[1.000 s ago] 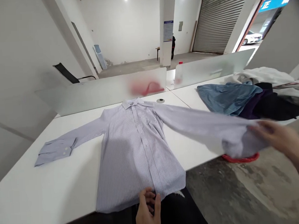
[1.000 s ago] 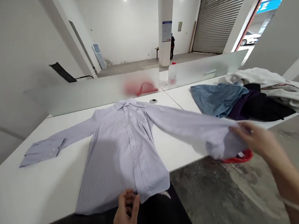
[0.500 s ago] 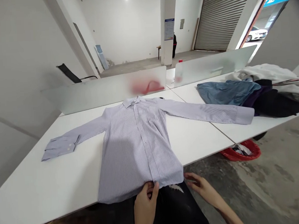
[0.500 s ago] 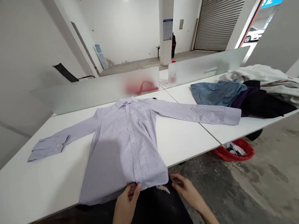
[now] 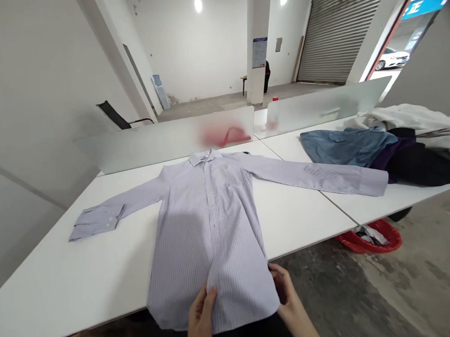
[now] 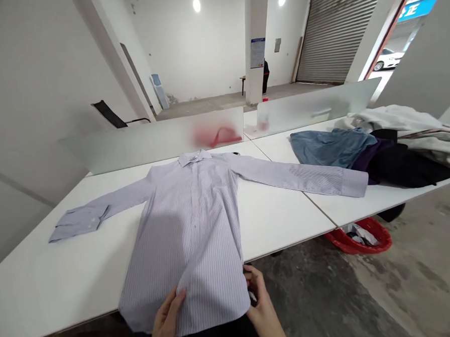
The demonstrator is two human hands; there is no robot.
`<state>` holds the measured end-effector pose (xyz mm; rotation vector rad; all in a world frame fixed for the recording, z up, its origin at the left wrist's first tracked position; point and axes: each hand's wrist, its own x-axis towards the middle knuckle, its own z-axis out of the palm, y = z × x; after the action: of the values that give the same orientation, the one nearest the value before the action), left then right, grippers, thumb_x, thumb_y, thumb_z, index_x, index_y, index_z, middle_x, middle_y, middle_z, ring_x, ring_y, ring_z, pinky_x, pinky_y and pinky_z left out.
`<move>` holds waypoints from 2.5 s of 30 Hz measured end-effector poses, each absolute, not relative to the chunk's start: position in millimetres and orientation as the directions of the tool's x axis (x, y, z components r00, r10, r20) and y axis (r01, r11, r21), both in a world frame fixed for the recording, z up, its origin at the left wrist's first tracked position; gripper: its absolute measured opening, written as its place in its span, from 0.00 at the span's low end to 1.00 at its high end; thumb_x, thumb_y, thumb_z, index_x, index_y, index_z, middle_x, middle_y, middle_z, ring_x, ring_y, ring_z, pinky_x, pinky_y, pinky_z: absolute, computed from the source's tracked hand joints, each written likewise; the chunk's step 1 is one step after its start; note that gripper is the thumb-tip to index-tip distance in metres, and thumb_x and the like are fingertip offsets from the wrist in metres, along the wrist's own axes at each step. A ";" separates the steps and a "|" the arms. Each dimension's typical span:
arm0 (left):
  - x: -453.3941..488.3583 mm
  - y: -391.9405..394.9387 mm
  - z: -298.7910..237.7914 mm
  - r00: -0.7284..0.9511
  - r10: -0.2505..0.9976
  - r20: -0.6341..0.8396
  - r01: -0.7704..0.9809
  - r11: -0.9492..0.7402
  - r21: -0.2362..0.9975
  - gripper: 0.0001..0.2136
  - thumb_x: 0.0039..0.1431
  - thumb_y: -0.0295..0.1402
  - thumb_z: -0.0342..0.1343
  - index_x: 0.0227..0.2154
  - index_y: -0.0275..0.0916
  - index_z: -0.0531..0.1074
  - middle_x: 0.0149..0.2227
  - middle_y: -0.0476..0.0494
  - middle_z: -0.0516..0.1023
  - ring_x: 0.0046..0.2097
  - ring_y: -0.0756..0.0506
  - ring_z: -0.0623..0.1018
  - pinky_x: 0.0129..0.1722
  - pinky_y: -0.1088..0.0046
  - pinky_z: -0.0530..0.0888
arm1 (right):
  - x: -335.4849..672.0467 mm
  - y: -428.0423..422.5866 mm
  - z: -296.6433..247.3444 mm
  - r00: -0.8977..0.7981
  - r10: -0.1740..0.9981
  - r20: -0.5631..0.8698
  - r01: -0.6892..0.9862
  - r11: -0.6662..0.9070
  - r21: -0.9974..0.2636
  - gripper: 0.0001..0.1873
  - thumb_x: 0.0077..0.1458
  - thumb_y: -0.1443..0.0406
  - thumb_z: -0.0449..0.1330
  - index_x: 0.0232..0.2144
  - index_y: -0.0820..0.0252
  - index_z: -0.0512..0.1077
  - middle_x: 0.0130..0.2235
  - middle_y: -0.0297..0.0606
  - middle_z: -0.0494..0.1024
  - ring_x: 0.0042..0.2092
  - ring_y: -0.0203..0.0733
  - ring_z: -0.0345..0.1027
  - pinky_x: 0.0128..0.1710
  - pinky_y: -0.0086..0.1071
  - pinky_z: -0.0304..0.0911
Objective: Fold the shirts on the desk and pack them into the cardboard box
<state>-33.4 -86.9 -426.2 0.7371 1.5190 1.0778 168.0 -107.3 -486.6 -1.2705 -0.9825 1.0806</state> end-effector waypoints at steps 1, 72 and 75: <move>-39.1 -87.3 -430.4 -0.276 0.899 -0.341 0.000 0.355 0.935 0.23 0.52 0.53 0.55 0.39 0.39 0.76 0.44 0.37 0.78 0.48 0.38 0.76 0.50 0.60 0.71 | 165.4 -107.0 -486.7 0.234 0.972 -0.035 -0.059 -0.022 -0.998 0.22 0.45 0.62 0.64 0.44 0.56 0.65 0.34 0.35 0.72 0.35 0.39 0.66 0.40 0.31 0.64; -95.8 -119.8 -479.2 -0.669 0.574 -0.472 -0.408 0.246 0.879 0.23 0.57 0.49 0.42 0.53 0.54 0.67 0.46 0.47 0.79 0.50 0.37 0.77 0.42 0.59 0.77 | 294.2 -124.0 -490.0 0.717 0.587 0.376 0.561 -0.165 -0.811 0.22 0.55 0.53 0.52 0.41 0.64 0.72 0.40 0.47 0.76 0.40 0.49 0.70 0.39 0.36 0.61; -93.2 -125.8 -475.2 -0.656 0.495 -0.569 -0.549 0.204 0.810 0.23 0.53 0.47 0.48 0.53 0.54 0.67 0.44 0.48 0.79 0.48 0.38 0.77 0.38 0.63 0.77 | 296.5 -127.7 -487.7 0.680 0.639 0.358 0.567 -0.150 -0.810 0.22 0.55 0.54 0.51 0.43 0.64 0.72 0.41 0.46 0.77 0.40 0.48 0.70 0.38 0.34 0.62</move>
<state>-93.2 -125.8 -475.2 -0.0516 1.6494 1.5845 296.5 -127.7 -487.7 -1.8193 -0.9563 0.0840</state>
